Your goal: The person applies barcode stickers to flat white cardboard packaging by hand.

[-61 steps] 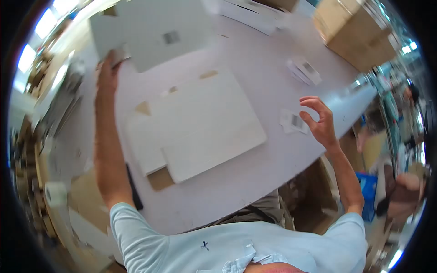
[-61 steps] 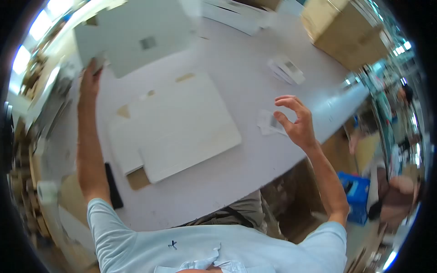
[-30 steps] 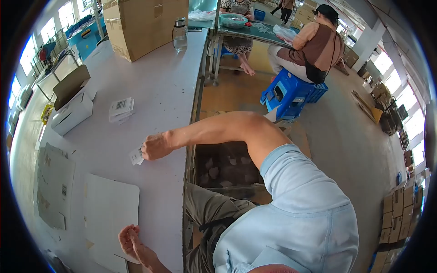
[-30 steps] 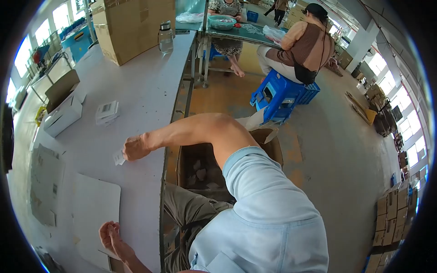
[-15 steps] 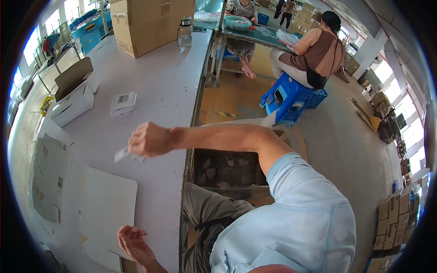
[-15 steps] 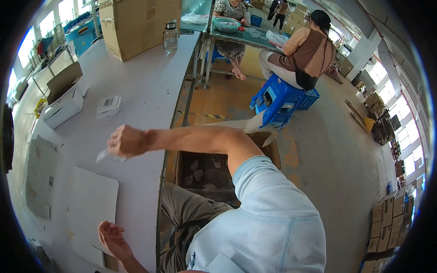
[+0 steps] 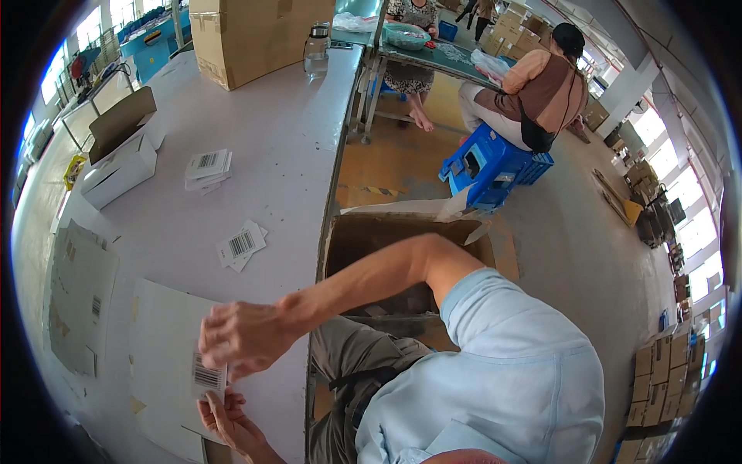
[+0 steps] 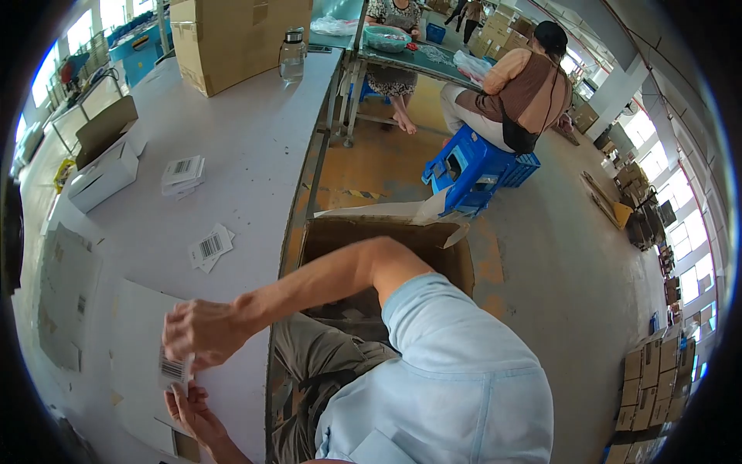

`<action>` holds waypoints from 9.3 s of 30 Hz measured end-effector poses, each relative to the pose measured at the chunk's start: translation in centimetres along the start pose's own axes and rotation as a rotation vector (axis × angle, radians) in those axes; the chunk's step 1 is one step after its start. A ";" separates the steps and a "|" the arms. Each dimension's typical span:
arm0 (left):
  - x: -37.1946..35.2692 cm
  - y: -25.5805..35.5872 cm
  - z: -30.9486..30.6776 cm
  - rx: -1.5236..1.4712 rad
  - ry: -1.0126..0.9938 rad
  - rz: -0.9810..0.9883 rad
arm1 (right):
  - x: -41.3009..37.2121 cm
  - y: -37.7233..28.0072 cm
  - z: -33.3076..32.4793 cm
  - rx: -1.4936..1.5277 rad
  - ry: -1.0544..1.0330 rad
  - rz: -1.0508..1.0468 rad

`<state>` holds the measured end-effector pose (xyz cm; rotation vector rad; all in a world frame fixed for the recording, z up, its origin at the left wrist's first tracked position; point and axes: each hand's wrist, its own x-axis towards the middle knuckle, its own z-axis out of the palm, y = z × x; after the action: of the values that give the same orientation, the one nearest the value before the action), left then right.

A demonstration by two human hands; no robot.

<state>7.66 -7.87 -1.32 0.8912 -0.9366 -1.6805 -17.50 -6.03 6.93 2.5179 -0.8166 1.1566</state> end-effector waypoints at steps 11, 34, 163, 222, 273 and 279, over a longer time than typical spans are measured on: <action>-0.2 -0.2 1.3 0.190 0.048 0.145 | -2.0 -2.2 3.0 0.963 0.140 1.043; -0.8 1.5 3.1 0.105 -0.056 0.002 | -2.8 0.1 2.0 1.191 0.115 1.351; 0.0 1.2 0.2 -0.033 -0.201 0.212 | 2.9 -3.7 5.7 0.595 -0.111 0.789; -0.1 1.1 0.9 0.558 -0.111 0.319 | 1.4 -3.5 6.4 0.580 -0.199 0.818; -0.2 0.5 2.0 0.013 -0.057 0.418 | 2.7 -3.7 6.1 0.855 0.035 1.039; 0.2 0.4 1.4 -0.353 -0.172 0.183 | 3.3 -3.7 5.8 0.952 0.053 1.093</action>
<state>6.51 -7.93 -0.39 0.4193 -0.7744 -1.7120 -10.01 -6.90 5.63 2.5895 -2.1850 2.3598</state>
